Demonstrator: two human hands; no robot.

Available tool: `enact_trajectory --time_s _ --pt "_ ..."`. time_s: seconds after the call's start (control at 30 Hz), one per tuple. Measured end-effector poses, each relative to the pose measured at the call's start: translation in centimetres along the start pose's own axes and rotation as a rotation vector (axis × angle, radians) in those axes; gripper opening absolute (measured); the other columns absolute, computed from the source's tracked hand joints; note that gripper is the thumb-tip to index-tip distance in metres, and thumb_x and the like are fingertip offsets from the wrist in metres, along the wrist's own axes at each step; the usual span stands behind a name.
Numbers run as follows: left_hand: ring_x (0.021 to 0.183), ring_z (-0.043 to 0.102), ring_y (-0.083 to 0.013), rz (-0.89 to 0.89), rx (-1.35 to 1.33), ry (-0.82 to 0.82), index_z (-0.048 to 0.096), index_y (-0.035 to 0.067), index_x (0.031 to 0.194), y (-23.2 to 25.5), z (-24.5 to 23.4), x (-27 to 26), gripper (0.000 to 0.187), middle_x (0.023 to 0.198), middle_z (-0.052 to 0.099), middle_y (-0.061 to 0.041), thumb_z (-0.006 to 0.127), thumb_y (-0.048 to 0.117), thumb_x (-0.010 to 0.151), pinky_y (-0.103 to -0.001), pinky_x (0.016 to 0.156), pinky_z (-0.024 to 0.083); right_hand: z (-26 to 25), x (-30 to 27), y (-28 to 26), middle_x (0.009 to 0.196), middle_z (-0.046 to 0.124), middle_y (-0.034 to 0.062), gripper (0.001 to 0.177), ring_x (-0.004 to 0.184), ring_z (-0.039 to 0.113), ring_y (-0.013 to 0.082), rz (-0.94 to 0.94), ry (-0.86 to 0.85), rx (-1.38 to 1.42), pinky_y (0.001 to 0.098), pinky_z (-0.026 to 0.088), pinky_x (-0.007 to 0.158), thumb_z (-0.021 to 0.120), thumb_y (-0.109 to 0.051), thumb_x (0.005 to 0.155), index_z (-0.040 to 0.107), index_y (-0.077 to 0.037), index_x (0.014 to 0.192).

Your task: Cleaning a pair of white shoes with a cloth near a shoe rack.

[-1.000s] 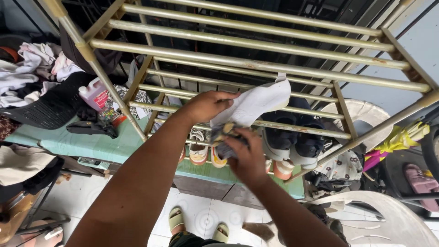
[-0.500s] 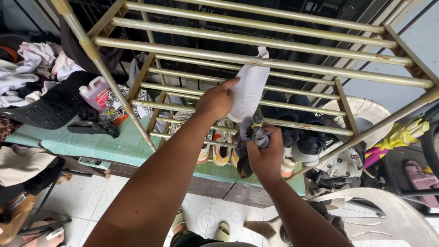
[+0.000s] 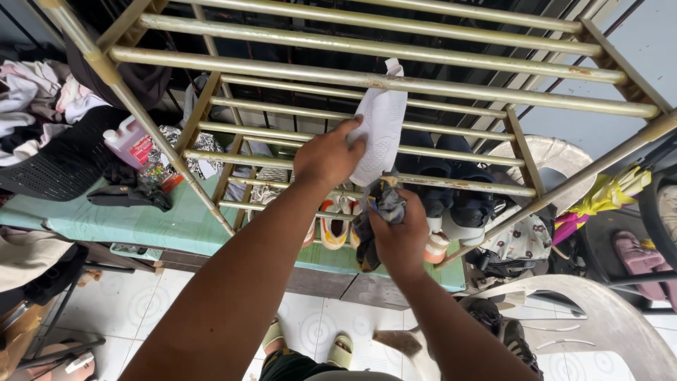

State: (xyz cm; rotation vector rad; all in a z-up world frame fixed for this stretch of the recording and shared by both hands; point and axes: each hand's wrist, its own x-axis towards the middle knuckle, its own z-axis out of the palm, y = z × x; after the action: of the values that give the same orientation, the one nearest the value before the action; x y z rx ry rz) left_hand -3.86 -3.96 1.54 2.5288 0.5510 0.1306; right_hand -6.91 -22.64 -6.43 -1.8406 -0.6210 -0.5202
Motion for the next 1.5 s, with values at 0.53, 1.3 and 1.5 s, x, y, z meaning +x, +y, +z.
enact_trajectory --time_s 0.53,1.3,1.5 --pt "0.086 0.074 -0.0217 -0.050 0.016 -0.064 0.043 0.044 0.150 0.7 -0.6 -0.8 0.054 0.102 0.077 -0.001 0.041 0.061 0.099 -0.039 0.078 0.057 -0.4 2.1 0.6 0.091 0.075 0.0091 0.017 0.079 0.072 0.0159 0.282 -0.022 0.092 0.0313 0.058 0.072 0.075 -0.012 0.091 0.068 -0.003 0.104" --pt "0.089 0.077 -0.0228 -0.124 0.034 -0.112 0.040 0.045 0.152 1.8 -1.9 -1.7 0.055 0.100 0.078 -0.003 0.039 0.061 0.100 -0.039 0.079 0.059 1.0 0.3 -2.0 0.097 0.073 0.0073 0.025 0.086 0.070 0.0117 0.258 0.022 0.251 0.0304 0.059 0.074 0.075 -0.010 0.090 0.061 -0.002 0.109" --pt "0.098 0.073 -0.0252 -0.083 0.030 -0.072 0.043 0.047 0.149 0.8 -1.0 -0.9 0.054 0.109 0.076 -0.003 0.044 0.062 0.098 -0.040 0.086 0.057 -0.3 2.7 -1.0 0.096 0.072 0.0134 0.026 0.085 0.073 0.0233 0.204 -0.022 0.037 0.0360 0.057 0.074 0.075 -0.012 0.090 0.060 -0.002 0.108"
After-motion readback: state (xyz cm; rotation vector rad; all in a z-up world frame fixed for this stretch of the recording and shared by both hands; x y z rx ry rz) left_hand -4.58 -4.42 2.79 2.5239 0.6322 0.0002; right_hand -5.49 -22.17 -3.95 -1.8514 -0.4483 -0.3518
